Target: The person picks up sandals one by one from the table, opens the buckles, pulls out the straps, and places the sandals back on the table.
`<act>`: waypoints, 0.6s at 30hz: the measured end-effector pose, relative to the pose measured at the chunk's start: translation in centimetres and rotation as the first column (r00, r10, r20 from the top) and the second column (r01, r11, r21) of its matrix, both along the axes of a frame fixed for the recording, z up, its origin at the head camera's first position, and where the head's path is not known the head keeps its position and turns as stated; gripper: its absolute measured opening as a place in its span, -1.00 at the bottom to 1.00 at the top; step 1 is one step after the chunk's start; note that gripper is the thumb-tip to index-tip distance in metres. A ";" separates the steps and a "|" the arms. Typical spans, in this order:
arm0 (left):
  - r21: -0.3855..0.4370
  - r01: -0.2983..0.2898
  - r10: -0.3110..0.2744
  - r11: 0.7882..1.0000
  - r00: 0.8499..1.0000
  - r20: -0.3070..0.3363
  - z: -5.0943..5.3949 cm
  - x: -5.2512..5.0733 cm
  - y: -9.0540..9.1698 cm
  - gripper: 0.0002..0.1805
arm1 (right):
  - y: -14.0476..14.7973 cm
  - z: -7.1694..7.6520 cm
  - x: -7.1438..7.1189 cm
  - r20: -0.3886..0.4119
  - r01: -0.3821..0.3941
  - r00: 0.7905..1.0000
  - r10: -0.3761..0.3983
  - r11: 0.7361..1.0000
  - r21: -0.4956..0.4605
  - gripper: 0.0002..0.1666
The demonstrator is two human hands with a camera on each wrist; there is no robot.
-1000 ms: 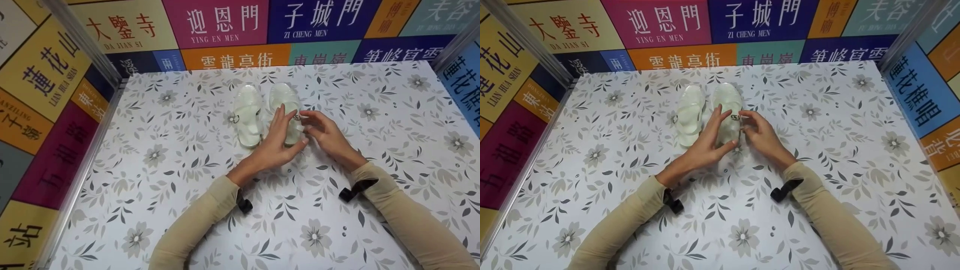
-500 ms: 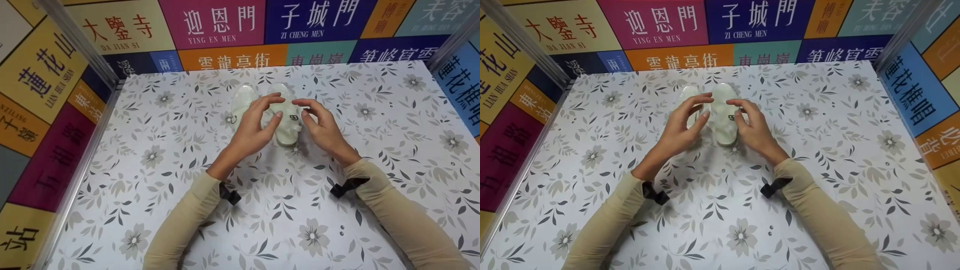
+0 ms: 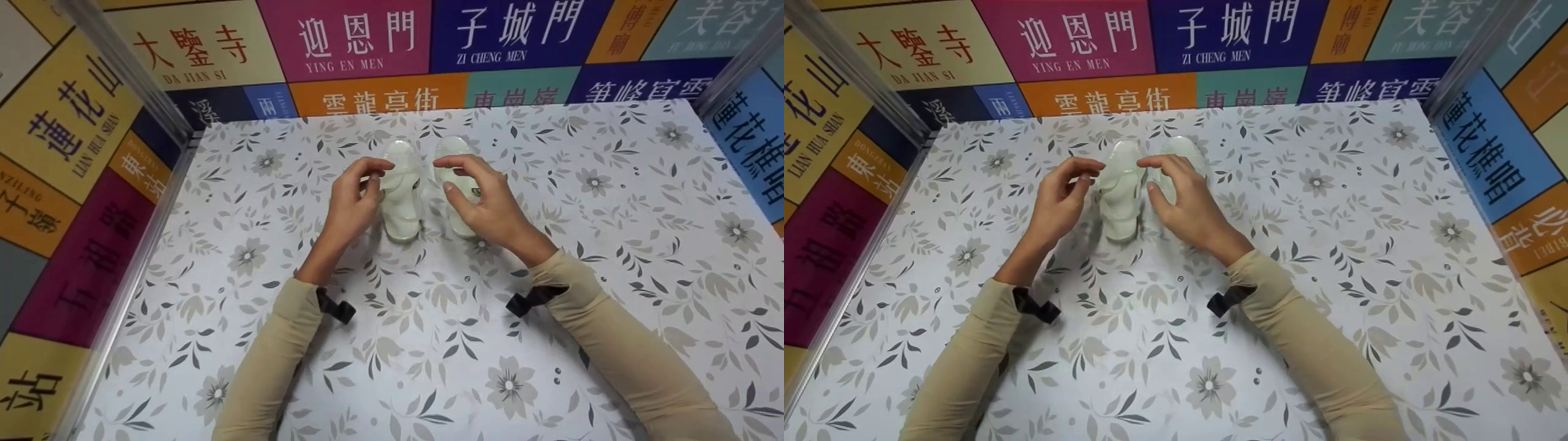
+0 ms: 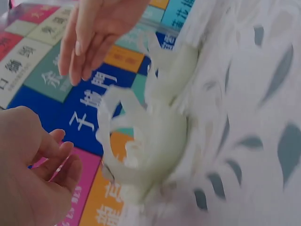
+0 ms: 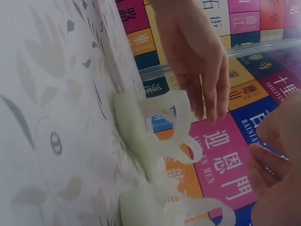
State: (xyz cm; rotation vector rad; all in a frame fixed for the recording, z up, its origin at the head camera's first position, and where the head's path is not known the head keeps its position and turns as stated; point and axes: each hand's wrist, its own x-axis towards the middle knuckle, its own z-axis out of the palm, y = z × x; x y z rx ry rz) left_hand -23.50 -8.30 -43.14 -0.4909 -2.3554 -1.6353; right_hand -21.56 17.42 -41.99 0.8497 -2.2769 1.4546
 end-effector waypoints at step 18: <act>-0.158 0.026 0.016 0.987 0.965 0.260 -3.7 -1.3 -3.4 -0.77 | -6.0 -1.3 -1.0 0.116 -0.065 0.993 0.039 0.970 0.232 -0.55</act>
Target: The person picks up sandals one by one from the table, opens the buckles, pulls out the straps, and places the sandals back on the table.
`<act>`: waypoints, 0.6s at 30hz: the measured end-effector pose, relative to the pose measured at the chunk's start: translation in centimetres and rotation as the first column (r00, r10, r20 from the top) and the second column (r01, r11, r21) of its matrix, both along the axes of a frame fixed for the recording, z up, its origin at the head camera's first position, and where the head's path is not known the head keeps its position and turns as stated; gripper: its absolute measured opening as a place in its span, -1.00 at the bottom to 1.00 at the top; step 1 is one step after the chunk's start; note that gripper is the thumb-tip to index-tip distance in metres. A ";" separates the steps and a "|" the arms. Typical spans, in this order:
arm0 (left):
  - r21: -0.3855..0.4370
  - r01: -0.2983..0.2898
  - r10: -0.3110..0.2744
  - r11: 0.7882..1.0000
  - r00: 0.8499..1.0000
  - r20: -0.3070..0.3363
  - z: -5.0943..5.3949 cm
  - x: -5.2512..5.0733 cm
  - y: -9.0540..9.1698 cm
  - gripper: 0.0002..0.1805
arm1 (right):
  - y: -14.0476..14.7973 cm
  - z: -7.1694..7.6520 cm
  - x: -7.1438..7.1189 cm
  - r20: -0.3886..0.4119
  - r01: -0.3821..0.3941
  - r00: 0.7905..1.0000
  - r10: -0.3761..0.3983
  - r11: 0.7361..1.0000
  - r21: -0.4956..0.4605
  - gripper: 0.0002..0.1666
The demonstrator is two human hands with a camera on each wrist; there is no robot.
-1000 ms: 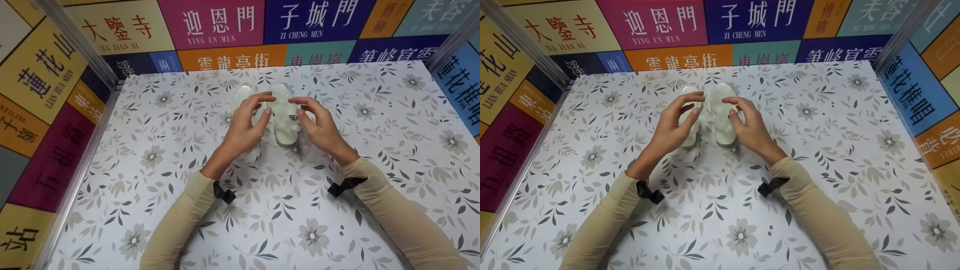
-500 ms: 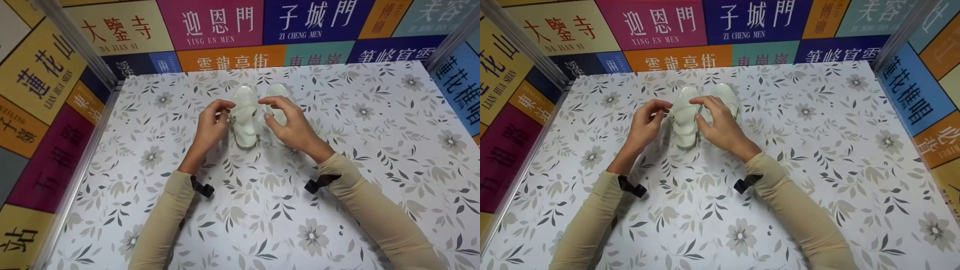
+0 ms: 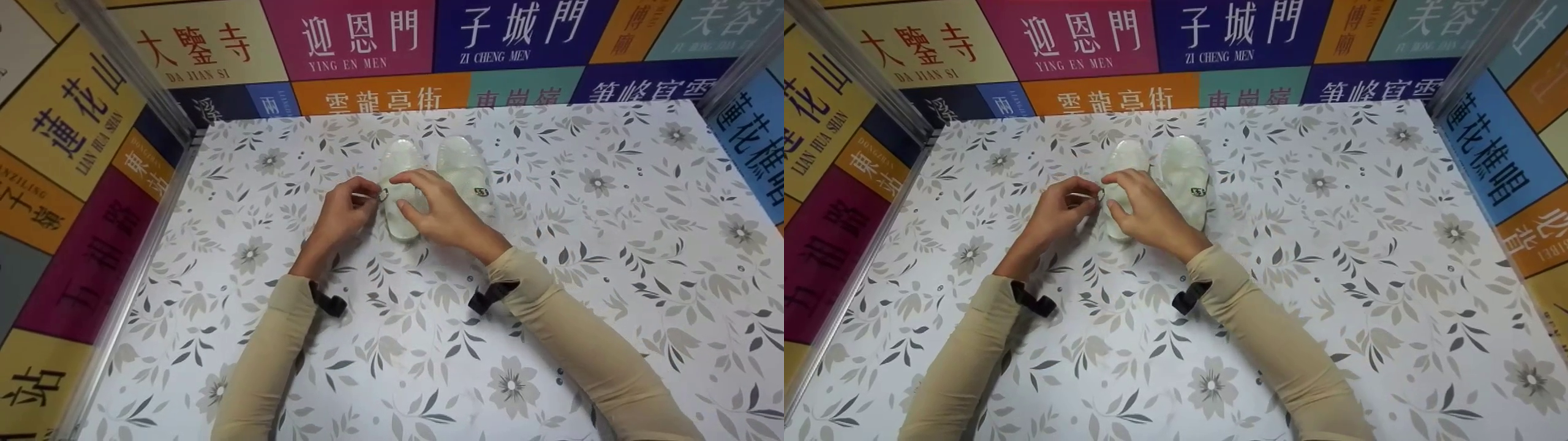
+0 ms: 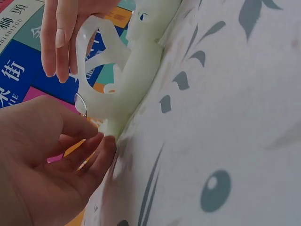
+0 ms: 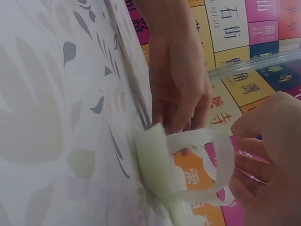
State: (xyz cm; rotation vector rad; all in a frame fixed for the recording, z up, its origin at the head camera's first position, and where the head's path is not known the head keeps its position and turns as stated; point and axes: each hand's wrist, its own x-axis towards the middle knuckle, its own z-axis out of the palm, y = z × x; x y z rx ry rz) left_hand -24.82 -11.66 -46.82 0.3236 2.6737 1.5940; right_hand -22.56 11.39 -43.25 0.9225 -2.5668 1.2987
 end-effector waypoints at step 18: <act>0.343 0.118 -0.182 0.932 0.970 0.160 -1.2 -0.7 -2.1 -0.78 | -1.6 -2.1 -1.4 -0.018 0.141 0.990 -0.140 0.981 0.130 -0.63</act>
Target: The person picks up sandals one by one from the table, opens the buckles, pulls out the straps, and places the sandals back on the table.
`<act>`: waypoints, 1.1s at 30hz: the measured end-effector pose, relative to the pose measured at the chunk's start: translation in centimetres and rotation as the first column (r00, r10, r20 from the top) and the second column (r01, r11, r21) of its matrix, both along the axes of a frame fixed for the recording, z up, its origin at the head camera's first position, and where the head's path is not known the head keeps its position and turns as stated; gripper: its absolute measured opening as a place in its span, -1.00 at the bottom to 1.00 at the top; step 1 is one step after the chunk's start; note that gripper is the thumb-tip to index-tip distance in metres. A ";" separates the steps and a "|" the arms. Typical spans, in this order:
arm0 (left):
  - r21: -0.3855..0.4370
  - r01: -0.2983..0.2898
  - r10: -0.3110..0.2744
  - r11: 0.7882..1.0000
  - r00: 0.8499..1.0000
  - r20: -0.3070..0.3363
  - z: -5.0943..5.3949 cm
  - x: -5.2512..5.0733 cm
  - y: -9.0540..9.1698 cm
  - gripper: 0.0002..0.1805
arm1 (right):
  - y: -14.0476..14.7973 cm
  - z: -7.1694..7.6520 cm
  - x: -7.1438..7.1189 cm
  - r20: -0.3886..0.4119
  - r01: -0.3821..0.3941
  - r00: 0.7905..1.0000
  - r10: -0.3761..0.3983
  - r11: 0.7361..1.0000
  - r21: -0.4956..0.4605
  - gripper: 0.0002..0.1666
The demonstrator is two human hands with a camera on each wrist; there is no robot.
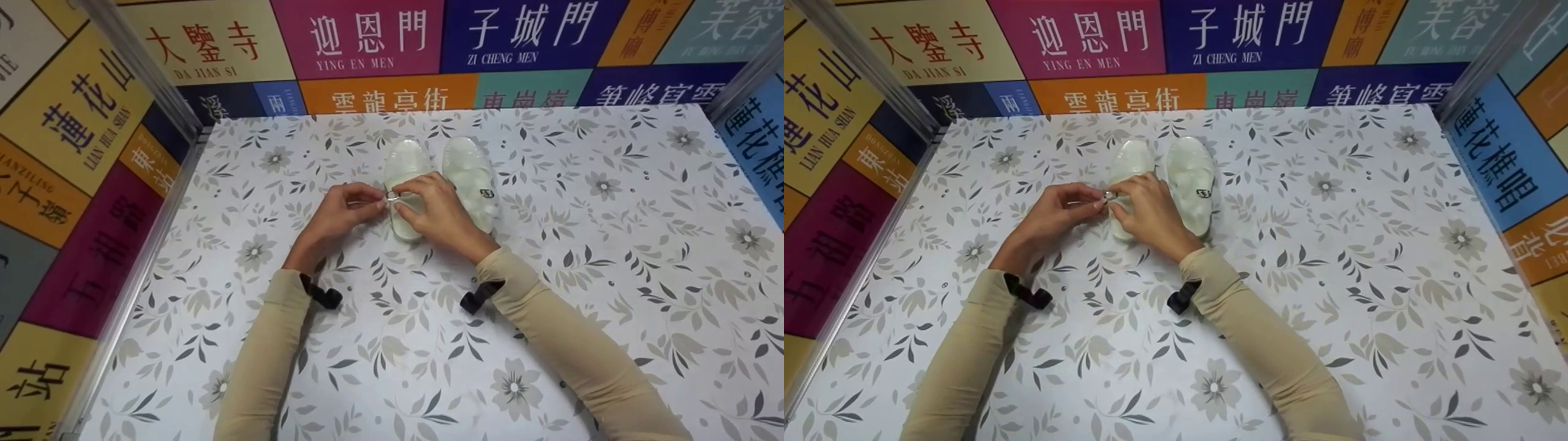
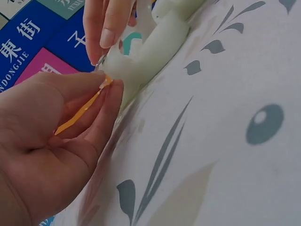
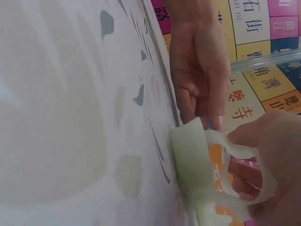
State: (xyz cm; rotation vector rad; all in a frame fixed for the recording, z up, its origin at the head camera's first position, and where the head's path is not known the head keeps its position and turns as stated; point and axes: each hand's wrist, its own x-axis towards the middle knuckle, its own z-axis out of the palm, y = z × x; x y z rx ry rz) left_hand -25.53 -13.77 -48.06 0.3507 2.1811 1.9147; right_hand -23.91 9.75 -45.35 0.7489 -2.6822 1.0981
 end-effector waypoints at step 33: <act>0.004 -0.102 0.101 0.995 0.979 -0.178 -0.8 0.3 2.0 -0.76 | 0.6 -1.0 -0.8 0.084 0.053 0.996 -0.035 0.974 -0.222 -0.77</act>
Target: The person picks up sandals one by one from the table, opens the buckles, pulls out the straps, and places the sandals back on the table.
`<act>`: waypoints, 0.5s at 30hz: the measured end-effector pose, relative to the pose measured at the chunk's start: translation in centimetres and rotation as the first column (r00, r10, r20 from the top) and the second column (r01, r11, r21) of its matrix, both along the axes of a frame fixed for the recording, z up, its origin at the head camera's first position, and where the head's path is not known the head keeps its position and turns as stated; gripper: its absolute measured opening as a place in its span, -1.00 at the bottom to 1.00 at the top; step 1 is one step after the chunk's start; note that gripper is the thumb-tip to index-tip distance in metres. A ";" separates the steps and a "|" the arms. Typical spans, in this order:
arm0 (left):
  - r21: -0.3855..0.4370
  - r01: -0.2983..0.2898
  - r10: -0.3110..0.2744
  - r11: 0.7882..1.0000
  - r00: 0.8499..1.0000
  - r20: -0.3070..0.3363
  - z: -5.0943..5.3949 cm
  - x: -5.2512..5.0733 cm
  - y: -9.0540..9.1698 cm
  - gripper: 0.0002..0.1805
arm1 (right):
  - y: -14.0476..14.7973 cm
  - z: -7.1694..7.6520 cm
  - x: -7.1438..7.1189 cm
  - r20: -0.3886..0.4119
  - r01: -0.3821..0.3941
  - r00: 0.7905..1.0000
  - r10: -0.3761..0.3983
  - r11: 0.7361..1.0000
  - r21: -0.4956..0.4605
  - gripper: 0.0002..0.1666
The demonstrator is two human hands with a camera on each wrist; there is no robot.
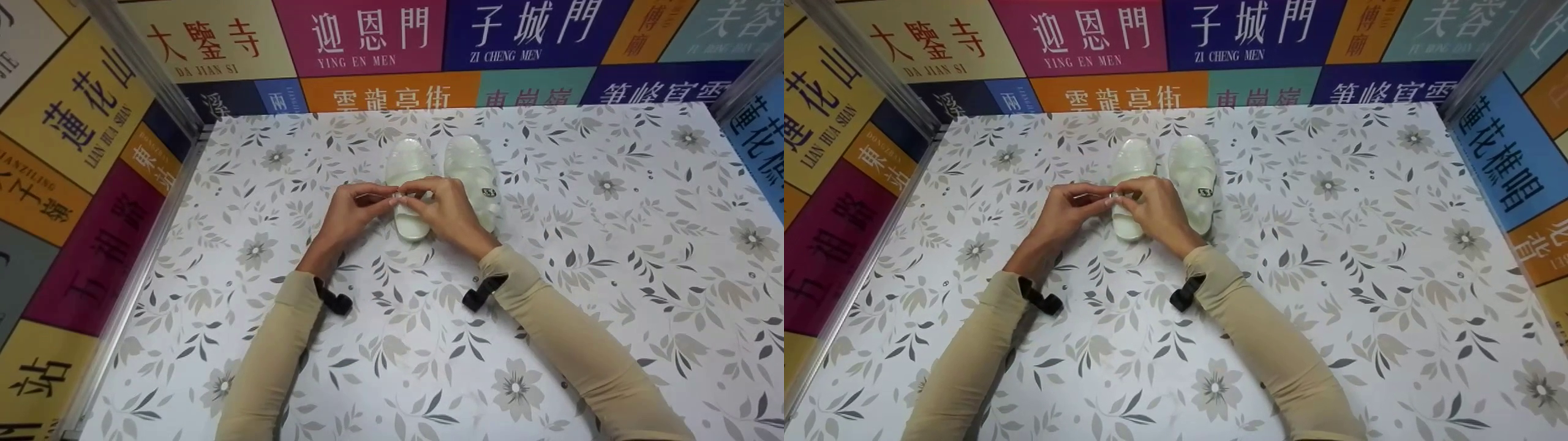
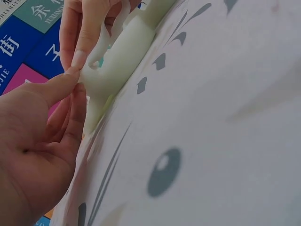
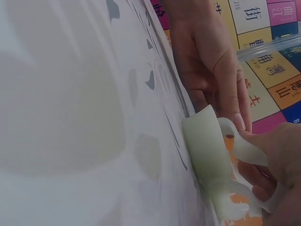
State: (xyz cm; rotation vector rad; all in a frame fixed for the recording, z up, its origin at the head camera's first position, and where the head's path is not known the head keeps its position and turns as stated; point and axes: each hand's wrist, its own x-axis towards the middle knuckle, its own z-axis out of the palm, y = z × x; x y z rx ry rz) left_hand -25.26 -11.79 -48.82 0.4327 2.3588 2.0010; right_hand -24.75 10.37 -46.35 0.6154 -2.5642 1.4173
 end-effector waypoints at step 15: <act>-0.003 0.021 -0.021 1.000 1.000 -0.008 -0.2 0.0 0.2 -0.80 | 0.0 -0.2 0.0 0.002 -0.037 0.999 0.037 0.999 0.037 -0.84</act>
